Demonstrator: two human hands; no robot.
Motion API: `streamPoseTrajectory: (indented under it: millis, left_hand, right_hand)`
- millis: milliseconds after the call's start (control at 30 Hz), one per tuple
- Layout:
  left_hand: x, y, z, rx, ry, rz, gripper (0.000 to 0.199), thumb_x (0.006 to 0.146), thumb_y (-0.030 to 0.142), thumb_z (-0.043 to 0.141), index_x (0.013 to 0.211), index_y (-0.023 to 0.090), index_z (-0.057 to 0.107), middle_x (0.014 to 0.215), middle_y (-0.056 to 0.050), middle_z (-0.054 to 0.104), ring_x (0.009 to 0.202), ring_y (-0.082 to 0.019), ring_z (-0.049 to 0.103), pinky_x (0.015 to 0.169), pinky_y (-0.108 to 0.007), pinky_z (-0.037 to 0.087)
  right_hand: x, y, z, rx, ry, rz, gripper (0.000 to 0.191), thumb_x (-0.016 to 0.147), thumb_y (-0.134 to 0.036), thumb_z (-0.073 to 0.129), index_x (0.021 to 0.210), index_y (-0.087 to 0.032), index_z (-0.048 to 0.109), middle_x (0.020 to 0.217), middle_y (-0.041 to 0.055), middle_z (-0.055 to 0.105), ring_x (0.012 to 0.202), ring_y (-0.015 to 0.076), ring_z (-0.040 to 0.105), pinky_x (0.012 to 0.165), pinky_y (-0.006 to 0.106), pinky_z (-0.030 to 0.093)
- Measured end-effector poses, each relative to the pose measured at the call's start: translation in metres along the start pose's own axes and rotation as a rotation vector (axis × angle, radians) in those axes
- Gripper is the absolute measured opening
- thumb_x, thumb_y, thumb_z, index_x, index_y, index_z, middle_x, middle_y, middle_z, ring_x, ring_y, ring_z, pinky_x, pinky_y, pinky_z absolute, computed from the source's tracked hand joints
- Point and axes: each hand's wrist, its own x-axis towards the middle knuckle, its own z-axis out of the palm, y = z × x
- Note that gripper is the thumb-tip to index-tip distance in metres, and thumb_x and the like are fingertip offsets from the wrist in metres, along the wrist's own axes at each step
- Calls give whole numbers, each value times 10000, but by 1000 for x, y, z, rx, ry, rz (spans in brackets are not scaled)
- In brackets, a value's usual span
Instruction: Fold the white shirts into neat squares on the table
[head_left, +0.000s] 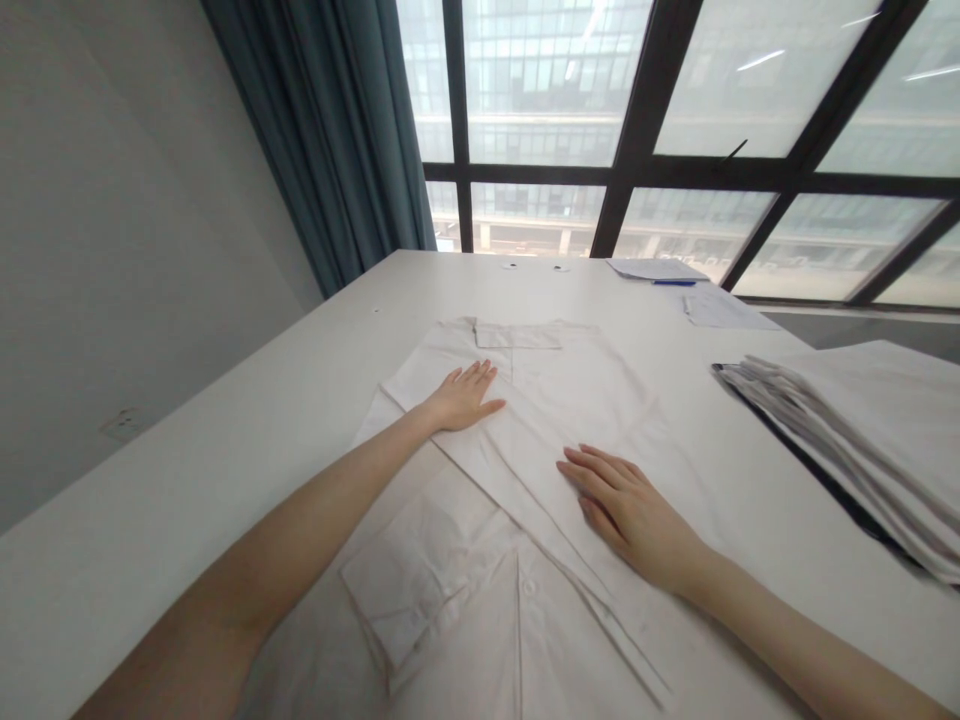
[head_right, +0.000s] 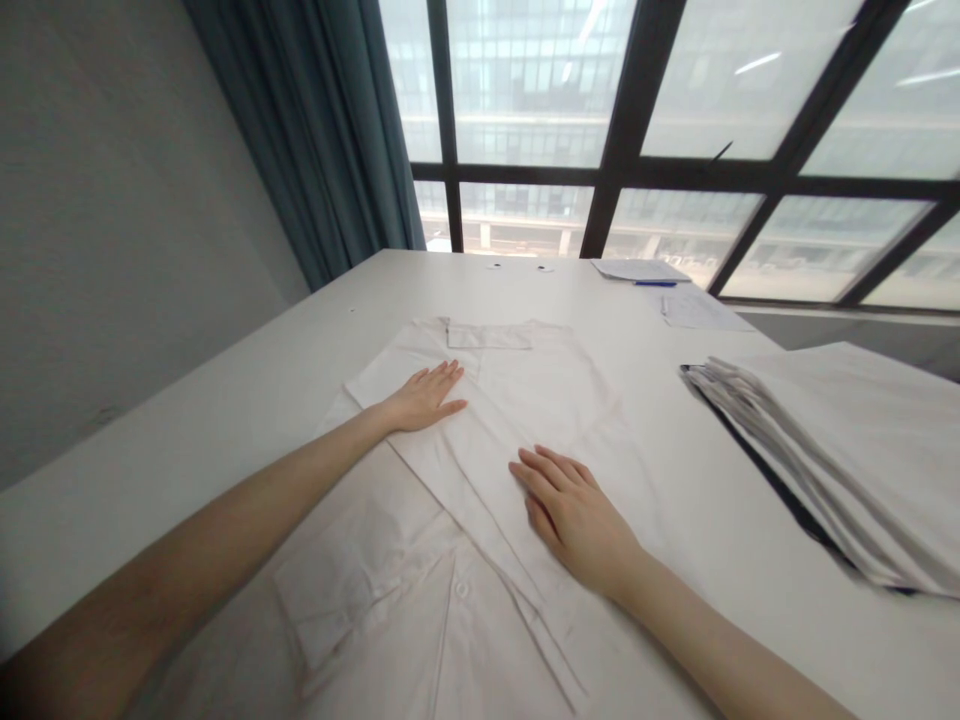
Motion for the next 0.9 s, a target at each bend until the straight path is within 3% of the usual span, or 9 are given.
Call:
streamPoseTrajectory:
  millis: [167, 367, 733, 900]
  left_hand:
    - [24, -42, -2, 8, 12, -163, 818, 930, 632, 173, 1525, 70, 149, 1602, -138, 89, 1483, -248, 79, 1181, -418, 118]
    - [43, -71, -4, 9, 36, -281, 833, 922, 643, 185, 1521, 64, 159, 1595, -169, 114, 1477, -272, 110, 1175, -431, 144]
    - [58, -94, -3, 3, 99, -346, 829, 921, 637, 227, 1506, 50, 214, 1581, -179, 184, 1467, -294, 159, 1170, -438, 171]
    - [56, -94, -2, 16, 188, -340, 694, 951, 519, 279, 1475, 64, 304, 1560, -160, 273, 1447, -267, 239, 1165, -411, 196]
  right_hand:
    - [0, 0, 0, 0, -19, 14, 439, 955, -213, 413, 1389, -219, 482, 1444, 89, 494, 1361, 243, 401, 1085, 488, 391]
    - [0, 1, 1, 16, -2, 8, 456, 950, -213, 423, 1402, -243, 469, 1451, 78, 488, 1365, 245, 398, 1083, 488, 398]
    - [1, 0, 0, -2, -39, 21, 447, 951, -209, 417, 1394, -216, 478, 1456, 78, 482, 1371, 236, 386, 1098, 466, 384]
    - [2, 0, -1, 0, -40, 29, 445, 940, -194, 421, 1380, -210, 492, 1451, 82, 487, 1364, 236, 393, 1093, 461, 385]
